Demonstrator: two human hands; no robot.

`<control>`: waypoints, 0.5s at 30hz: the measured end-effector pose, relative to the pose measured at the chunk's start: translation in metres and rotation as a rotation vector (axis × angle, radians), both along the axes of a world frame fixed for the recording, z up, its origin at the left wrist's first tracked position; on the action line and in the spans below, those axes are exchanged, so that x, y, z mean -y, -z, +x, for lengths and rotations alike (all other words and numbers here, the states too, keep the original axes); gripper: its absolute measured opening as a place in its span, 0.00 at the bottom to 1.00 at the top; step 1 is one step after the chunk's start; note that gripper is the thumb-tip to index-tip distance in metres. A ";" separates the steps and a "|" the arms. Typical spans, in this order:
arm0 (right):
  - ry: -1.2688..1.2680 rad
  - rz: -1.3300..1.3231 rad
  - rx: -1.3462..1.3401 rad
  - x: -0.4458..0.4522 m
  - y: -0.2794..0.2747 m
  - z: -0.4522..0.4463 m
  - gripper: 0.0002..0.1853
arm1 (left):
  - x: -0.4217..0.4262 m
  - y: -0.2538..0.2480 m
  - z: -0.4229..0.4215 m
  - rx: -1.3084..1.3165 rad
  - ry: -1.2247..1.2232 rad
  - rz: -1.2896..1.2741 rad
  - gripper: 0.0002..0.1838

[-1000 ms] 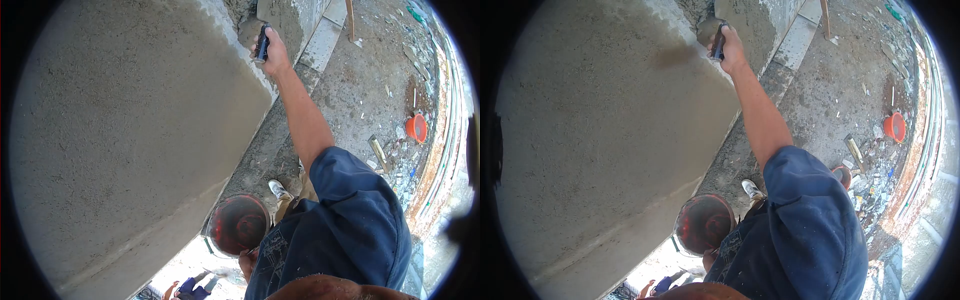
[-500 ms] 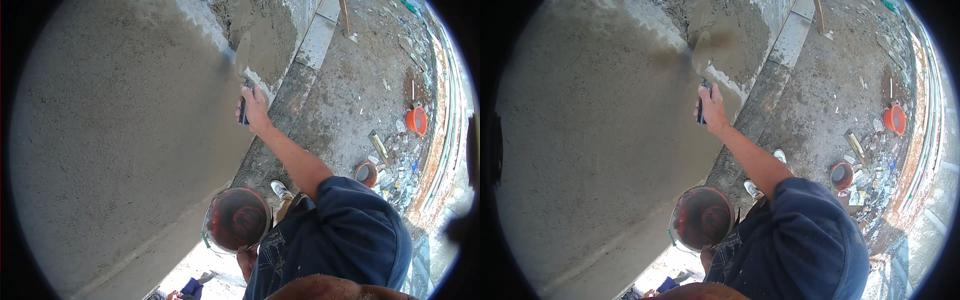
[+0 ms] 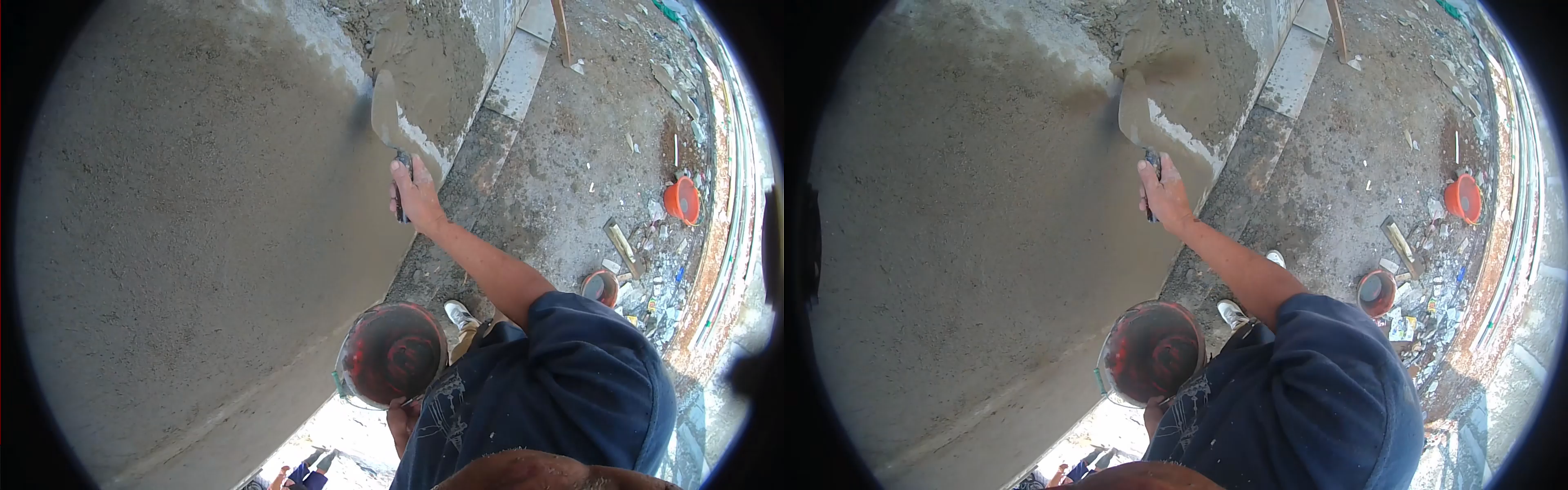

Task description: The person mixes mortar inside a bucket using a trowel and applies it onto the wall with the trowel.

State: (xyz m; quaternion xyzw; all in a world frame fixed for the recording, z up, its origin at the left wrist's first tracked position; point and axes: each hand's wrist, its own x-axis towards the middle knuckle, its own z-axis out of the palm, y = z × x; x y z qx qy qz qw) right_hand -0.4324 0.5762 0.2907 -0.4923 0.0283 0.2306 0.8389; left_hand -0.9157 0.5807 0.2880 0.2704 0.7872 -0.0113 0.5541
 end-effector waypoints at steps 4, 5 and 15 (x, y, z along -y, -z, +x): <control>0.067 0.109 -0.022 -0.007 -0.034 0.050 0.15 | -0.002 0.010 -0.018 0.070 -0.018 -0.057 0.21; 0.036 0.094 0.040 -0.015 -0.043 0.052 0.15 | -0.005 0.016 -0.028 0.075 -0.018 -0.081 0.22; 0.068 0.231 -0.300 0.000 -0.007 0.040 0.14 | 0.002 -0.012 0.011 -0.030 0.071 -0.018 0.21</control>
